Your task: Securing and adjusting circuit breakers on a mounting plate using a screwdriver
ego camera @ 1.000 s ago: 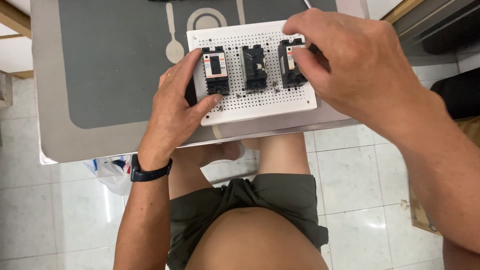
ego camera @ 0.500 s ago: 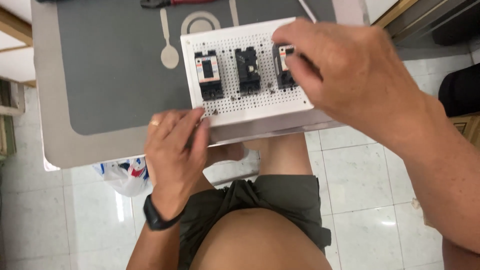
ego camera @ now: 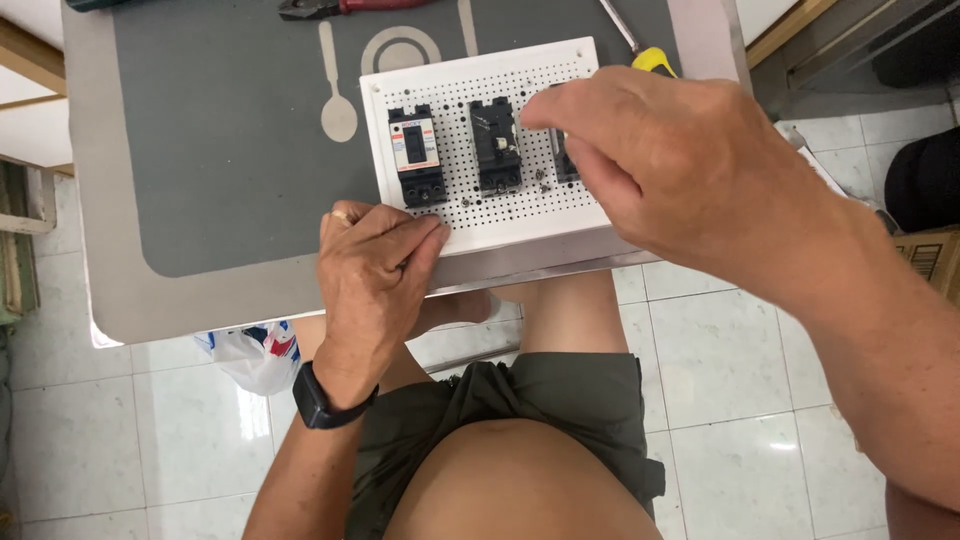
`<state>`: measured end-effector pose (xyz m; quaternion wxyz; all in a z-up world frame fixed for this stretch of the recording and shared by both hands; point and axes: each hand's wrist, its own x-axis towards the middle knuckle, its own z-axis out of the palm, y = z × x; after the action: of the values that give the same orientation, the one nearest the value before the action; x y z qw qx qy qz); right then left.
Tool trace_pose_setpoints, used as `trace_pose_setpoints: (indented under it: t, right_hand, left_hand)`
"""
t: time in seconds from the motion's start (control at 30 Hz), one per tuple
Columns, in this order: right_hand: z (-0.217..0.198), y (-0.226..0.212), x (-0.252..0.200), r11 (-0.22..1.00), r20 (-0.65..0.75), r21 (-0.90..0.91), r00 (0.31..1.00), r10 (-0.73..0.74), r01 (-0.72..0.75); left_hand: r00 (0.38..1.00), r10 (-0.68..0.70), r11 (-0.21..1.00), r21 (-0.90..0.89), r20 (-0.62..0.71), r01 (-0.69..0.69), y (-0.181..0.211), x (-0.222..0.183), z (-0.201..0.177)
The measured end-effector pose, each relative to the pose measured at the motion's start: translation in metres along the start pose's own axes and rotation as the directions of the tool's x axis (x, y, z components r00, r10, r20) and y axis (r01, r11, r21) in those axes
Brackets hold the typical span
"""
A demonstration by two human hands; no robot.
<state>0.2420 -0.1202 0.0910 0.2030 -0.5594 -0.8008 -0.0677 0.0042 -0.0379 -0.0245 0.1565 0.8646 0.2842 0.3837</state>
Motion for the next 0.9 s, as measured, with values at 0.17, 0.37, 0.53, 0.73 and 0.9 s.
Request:
trace_pose_setpoints:
  t: [0.17,0.37,0.53,0.73,0.9]
  right_hand:
    - [-0.007,0.0,0.01,0.986,0.098,0.151,0.994,0.054,-0.068]
    - [-0.004,-0.001,0.005,0.989,0.031,0.126,0.996,0.079,-0.082]
    - [-0.01,-0.002,0.007,0.978,0.097,0.188,0.993,0.07,-0.087]
    - [-0.005,0.001,0.004,0.997,0.004,0.063,0.999,0.054,-0.054]
    - [-0.005,-0.004,0.002,0.992,0.01,0.119,0.999,0.043,-0.044]
  left_hand:
    - [0.998,0.065,0.993,-0.096,0.027,-0.062,-0.007,0.002,-0.004]
    - [1.0,0.016,0.994,-0.107,0.003,-0.016,-0.003,-0.003,0.003]
    - [0.999,0.021,0.99,-0.136,0.027,-0.018,-0.007,-0.004,0.003]
    - [0.999,0.033,0.993,-0.116,0.033,-0.029,-0.009,-0.005,0.003]
    - [1.0,0.022,0.997,0.073,-0.006,-0.022,0.003,-0.034,-0.001]
